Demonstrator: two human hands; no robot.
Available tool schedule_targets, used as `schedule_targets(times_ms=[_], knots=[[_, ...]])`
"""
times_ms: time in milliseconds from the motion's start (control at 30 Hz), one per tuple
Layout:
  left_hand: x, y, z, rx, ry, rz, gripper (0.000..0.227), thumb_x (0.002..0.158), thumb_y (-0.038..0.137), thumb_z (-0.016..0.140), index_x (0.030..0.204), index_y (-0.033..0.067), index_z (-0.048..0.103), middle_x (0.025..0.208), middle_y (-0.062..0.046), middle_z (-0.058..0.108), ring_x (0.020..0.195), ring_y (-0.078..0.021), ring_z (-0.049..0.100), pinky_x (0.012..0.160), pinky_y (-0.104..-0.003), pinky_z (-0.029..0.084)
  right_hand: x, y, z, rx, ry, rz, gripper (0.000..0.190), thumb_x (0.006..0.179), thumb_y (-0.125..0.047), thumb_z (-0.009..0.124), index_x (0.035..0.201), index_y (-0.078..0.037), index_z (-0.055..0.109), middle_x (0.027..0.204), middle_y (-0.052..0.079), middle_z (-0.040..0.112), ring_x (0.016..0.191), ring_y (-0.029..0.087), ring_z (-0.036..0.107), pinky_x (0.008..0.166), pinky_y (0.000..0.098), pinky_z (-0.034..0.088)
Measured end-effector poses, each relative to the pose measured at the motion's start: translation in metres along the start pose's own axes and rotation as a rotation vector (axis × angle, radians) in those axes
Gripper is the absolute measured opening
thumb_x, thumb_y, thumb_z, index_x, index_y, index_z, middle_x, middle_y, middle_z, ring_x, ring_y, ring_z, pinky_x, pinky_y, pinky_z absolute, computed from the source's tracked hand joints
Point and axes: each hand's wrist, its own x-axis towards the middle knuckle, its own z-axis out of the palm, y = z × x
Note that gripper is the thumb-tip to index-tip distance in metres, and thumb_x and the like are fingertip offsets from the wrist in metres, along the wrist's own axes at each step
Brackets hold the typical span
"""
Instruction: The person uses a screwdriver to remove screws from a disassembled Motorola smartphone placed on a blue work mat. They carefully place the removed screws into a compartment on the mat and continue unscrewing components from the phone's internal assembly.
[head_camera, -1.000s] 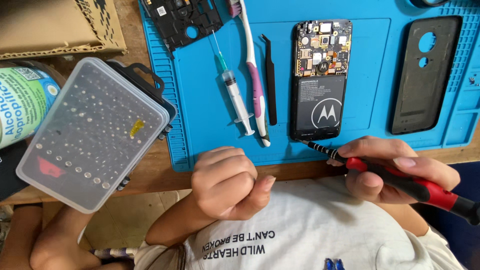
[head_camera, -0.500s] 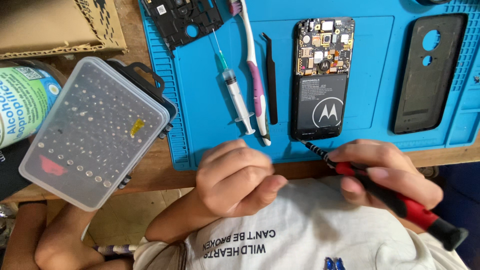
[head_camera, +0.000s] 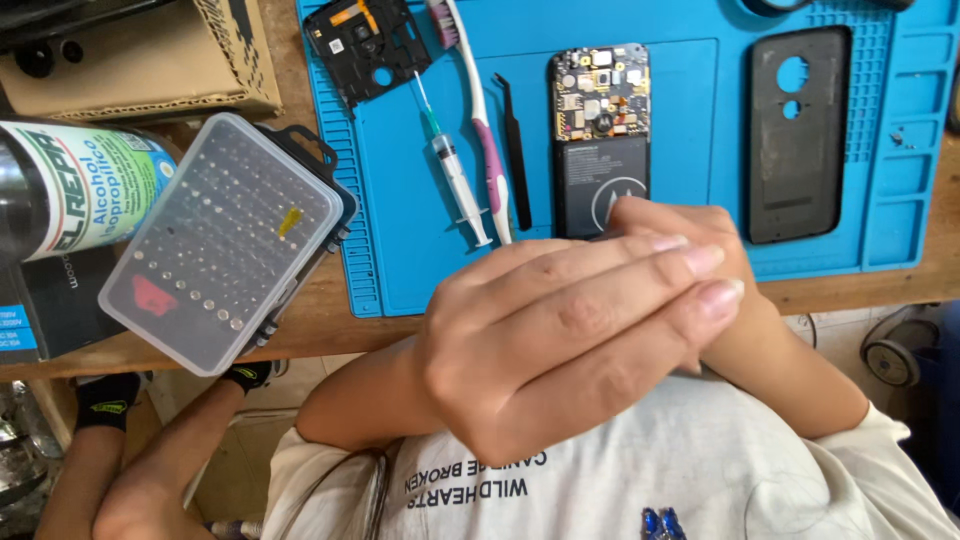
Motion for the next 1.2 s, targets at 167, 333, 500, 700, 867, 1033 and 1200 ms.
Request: schedule_targets(times_ms=[167, 333, 500, 700, 867, 1033, 1200], knots=[[0.011, 0.005, 0.0, 0.108, -0.04, 0.02, 0.015, 0.099, -0.002, 0.057, 0.102, -0.0103, 0.069, 0.109, -0.023, 0.066, 0.098, -0.0347, 0.076, 0.084, -0.039, 0.068, 0.023, -0.03, -0.03, 0.349, -0.063, -0.349, 0.026, 0.093, -0.008, 0.049, 0.111, 0.01, 0.053, 0.112, 0.024, 0.057, 0.109, 0.038, 0.06, 0.095, 0.0436, 0.052], [0.008, 0.004, 0.003, 0.12, -0.075, 0.04, 0.014, 0.098, 0.001, 0.057, 0.102, -0.003, 0.07, 0.108, -0.014, 0.068, 0.098, -0.0276, 0.074, 0.086, -0.04, 0.062, 0.01, -0.024, -0.038, 0.343, 0.062, -0.359, 0.015, 0.091, -0.01, 0.055, 0.082, 0.001, 0.05, 0.07, 0.008, 0.049, 0.058, 0.018, 0.039, 0.052, 0.0284, 0.036], [0.009, 0.002, 0.003, 0.114, -0.042, 0.003, 0.019, 0.097, 0.001, 0.053, 0.098, -0.0023, 0.072, 0.105, -0.015, 0.069, 0.093, -0.0289, 0.074, 0.088, -0.043, 0.058, 0.014, -0.034, -0.03, 0.217, 0.214, -0.276, 0.014, 0.083, 0.007, 0.052, 0.075, -0.004, 0.048, 0.061, 0.001, 0.038, 0.054, 0.014, 0.028, 0.048, 0.0276, 0.026], [0.011, 0.001, 0.005, 0.096, -0.034, 0.034, 0.025, 0.096, -0.002, 0.048, 0.094, -0.0019, 0.073, 0.101, -0.014, 0.07, 0.092, -0.0277, 0.075, 0.09, -0.042, 0.054, 0.026, -0.025, -0.039, 0.419, 0.061, -0.318, 0.045, 0.089, -0.015, 0.068, 0.124, 0.001, 0.043, 0.118, 0.013, 0.052, 0.108, 0.022, 0.06, 0.089, 0.0319, 0.05], [0.008, 0.002, 0.008, 0.086, -0.065, 0.042, 0.018, 0.095, -0.002, 0.056, 0.095, 0.0022, 0.073, 0.105, -0.01, 0.069, 0.091, -0.023, 0.076, 0.092, -0.041, 0.047, 0.029, -0.024, -0.045, 0.459, -0.07, -0.455, 0.015, 0.081, 0.009, 0.055, 0.078, -0.006, 0.052, 0.064, 0.002, 0.048, 0.054, 0.016, 0.04, 0.049, 0.0275, 0.033], [0.005, 0.001, 0.009, 0.082, -0.082, 0.027, 0.018, 0.096, 0.0, 0.055, 0.097, 0.0021, 0.073, 0.107, -0.011, 0.069, 0.093, -0.0238, 0.075, 0.094, -0.042, 0.047, 0.03, -0.027, -0.025, 0.434, 0.126, -0.372, 0.029, 0.082, -0.005, 0.069, 0.075, -0.007, 0.04, 0.072, 0.006, 0.05, 0.063, 0.017, 0.045, 0.056, 0.0273, 0.037], [0.008, 0.002, 0.006, 0.061, -0.049, -0.01, 0.011, 0.093, -0.001, 0.062, 0.095, 0.0024, 0.073, 0.103, -0.011, 0.07, 0.088, -0.025, 0.076, 0.095, -0.044, 0.047, 0.032, -0.022, -0.051, 0.568, -0.305, -0.365, 0.034, 0.093, -0.022, 0.056, 0.119, -0.002, 0.046, 0.085, 0.001, 0.066, 0.08, 0.01, 0.068, 0.073, 0.0251, 0.053]])
